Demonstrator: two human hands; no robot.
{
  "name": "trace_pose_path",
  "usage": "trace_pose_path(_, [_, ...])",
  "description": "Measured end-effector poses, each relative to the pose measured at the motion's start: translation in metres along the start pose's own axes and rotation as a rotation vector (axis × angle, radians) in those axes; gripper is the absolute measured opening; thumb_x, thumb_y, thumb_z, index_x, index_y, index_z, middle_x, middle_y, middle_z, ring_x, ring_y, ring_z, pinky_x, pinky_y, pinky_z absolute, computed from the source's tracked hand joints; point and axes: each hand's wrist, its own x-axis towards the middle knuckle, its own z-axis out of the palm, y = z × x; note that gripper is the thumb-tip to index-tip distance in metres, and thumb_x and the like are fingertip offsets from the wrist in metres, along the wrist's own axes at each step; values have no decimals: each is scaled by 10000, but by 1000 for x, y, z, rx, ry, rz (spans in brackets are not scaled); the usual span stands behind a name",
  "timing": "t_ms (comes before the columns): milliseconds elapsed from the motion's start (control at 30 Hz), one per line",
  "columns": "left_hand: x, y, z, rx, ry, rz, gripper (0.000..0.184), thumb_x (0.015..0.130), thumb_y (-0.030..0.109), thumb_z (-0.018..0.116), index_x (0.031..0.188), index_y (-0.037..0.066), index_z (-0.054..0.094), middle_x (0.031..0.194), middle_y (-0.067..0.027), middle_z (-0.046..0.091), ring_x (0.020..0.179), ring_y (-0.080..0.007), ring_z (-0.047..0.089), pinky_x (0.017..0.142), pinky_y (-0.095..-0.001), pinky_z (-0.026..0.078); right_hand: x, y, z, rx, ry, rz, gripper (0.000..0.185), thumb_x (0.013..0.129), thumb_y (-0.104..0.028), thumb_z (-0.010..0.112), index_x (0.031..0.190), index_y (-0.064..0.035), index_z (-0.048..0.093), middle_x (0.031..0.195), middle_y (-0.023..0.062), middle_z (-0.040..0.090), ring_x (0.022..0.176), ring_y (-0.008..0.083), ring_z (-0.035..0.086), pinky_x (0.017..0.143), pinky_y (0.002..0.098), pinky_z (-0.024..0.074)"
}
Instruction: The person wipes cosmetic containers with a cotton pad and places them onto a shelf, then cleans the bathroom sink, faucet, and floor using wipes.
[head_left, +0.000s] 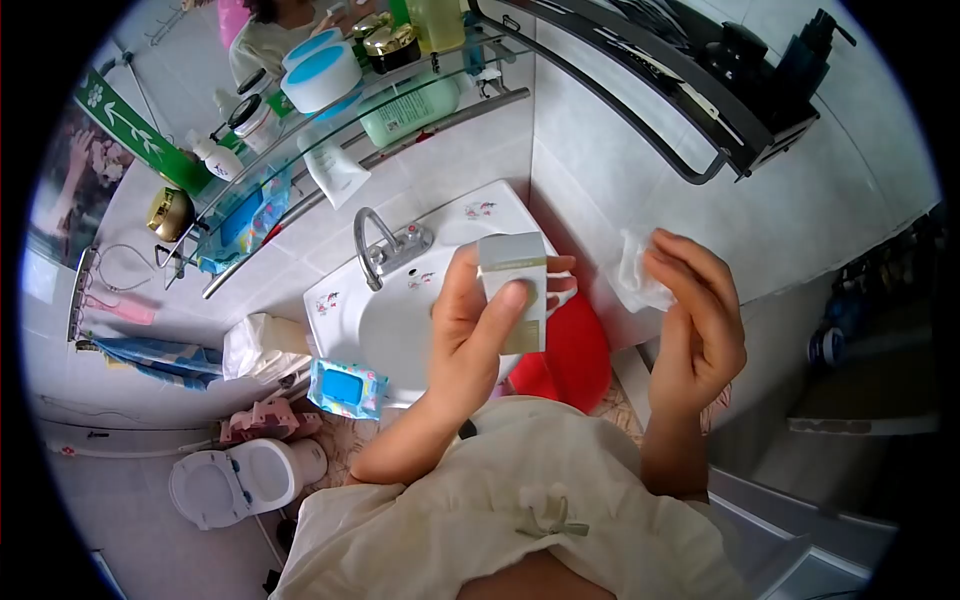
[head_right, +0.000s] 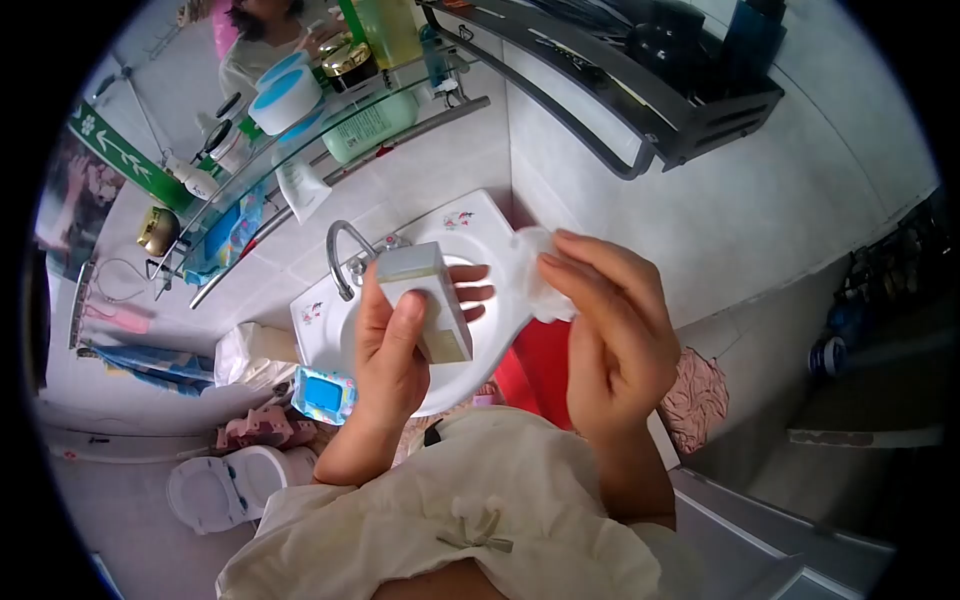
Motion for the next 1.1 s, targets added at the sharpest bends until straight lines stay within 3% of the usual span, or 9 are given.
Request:
trace_pose_path(67, [1,5,8,-211,-27,-120,498,923,167,486,1358,25,291,1176,-142,536,1047,-229,540,902,-368,423,5,-10,8,59,86,-94,313,728,90,514,1018,50,629,1128,164,569,977,308,577,833,306,470])
trace_pose_path(167, [-1,5,17,-117,22,-31,475,927,164,481,1348,23,313,1142,-122,541,1045,-191,523,910,-317,402,4,-18,21,16,39,-242,314,724,111,500,1009,65,623,1138,170,562,981,305,580,821,313,483])
trace_pose_path(233, [3,1,17,126,31,137,484,965,308,376,1354,27,310,1147,-108,527,1052,-169,504,912,-285,383,2,-20,39,-131,-66,-339,288,728,92,521,990,62,634,1123,162,575,1017,295,571,830,328,492])
trace_pose_path(300, [1,7,13,-14,77,-7,590,963,458,224,1368,36,297,1164,-97,507,1028,-165,499,896,-279,385,-16,-26,51,-141,-105,-328,276,726,76,537,981,59,641,1112,155,584,1035,287,564,838,331,493])
trace_pose_path(333, [3,11,15,53,187,-67,709,902,612,199,1362,88,322,985,-63,559,879,-119,522,791,-259,426,-26,-28,56,-152,-139,-320,265,725,61,553,972,56,647,1101,148,593,1052,279,558,847,334,495])
trace_pose_path(433, [4,13,13,-39,210,-46,682,910,593,216,1358,92,329,924,-49,561,842,-117,521,753,-250,429,-40,-26,65,-138,-137,-367,249,722,40,571,956,58,654,1087,134,607,1054,260,560,863,317,490])
trace_pose_path(600, [-2,4,30,-64,303,-78,667,941,523,124,1376,31,245,1139,-128,501,1016,-193,504,923,-308,371,3,-24,42,-219,-108,-353,289,740,30,539,1013,97,607,1106,193,576,1045,313,560,875,356,479])
trace_pose_path(867, [0,14,17,-172,184,-65,748,908,588,100,1308,5,342,1113,-99,515,982,-188,502,903,-300,375,-26,-26,51,-158,-202,-368,295,726,60,539,1007,80,623,1084,189,585,1013,309,571,864,359,488])
trace_pose_path(1100, [4,19,14,-138,151,55,561,899,346,280,1386,69,273,1143,-77,507,1008,-167,509,904,-323,420,-23,-19,59,-100,-91,-412,232,729,49,587,951,110,622,1078,186,585,961,331,589,802,364,512])
